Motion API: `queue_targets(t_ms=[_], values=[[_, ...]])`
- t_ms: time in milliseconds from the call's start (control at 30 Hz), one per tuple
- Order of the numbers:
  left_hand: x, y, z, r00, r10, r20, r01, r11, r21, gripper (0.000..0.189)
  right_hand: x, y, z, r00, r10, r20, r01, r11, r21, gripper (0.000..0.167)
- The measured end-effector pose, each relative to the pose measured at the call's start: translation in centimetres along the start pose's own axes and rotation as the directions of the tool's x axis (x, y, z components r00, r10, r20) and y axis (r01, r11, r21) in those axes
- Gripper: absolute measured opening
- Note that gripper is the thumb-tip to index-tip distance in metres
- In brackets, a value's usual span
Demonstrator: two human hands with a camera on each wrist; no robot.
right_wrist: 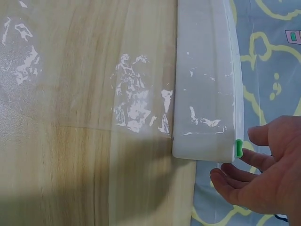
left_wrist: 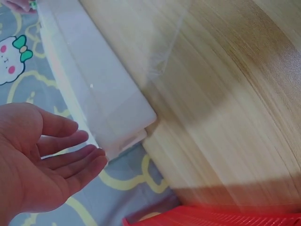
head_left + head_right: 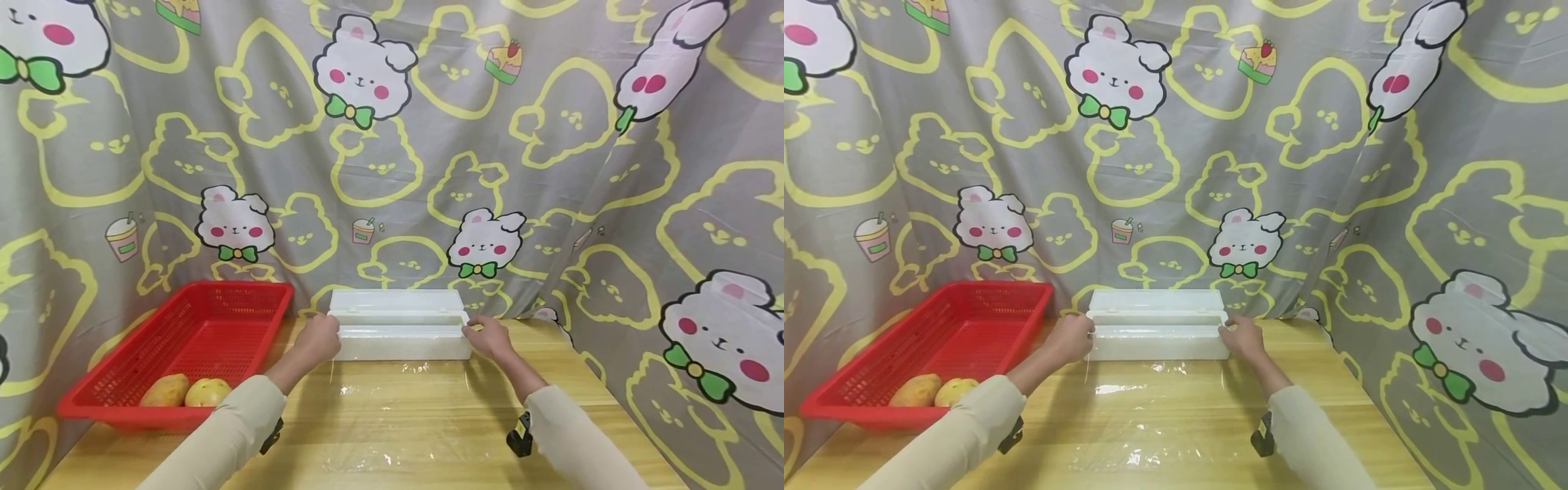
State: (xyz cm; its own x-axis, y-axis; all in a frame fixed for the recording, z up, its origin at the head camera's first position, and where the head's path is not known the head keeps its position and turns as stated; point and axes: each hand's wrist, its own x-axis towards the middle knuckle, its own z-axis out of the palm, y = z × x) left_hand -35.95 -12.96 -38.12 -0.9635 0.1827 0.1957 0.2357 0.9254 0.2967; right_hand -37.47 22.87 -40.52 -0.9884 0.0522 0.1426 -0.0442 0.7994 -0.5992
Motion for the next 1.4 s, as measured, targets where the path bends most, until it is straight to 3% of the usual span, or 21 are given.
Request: queue_targets(t_ms=[600,1200,1400], values=[[0.09,-0.41,0.48,1.000,0.014,0.003,-0.014,0.999,0.039,0.007,0.44,0.77,0.82,0.996,-0.004,-0.093,0.006,1.000,0.022,0.033],[-0.02,-0.70,0.29,0.999,0.036,0.016,-0.037,0.999,0.022,0.025,0.76,0.80,0.84,0.996,0.017,-0.088,-0.013,0.999,0.042,0.030],[-0.06,-0.70,0.05,0.999,0.041,0.019,-0.042,0.999,0.026,0.019,0.89,0.95,0.92,0.996,0.013,-0.093,-0.009,0.999,0.044,0.030]])
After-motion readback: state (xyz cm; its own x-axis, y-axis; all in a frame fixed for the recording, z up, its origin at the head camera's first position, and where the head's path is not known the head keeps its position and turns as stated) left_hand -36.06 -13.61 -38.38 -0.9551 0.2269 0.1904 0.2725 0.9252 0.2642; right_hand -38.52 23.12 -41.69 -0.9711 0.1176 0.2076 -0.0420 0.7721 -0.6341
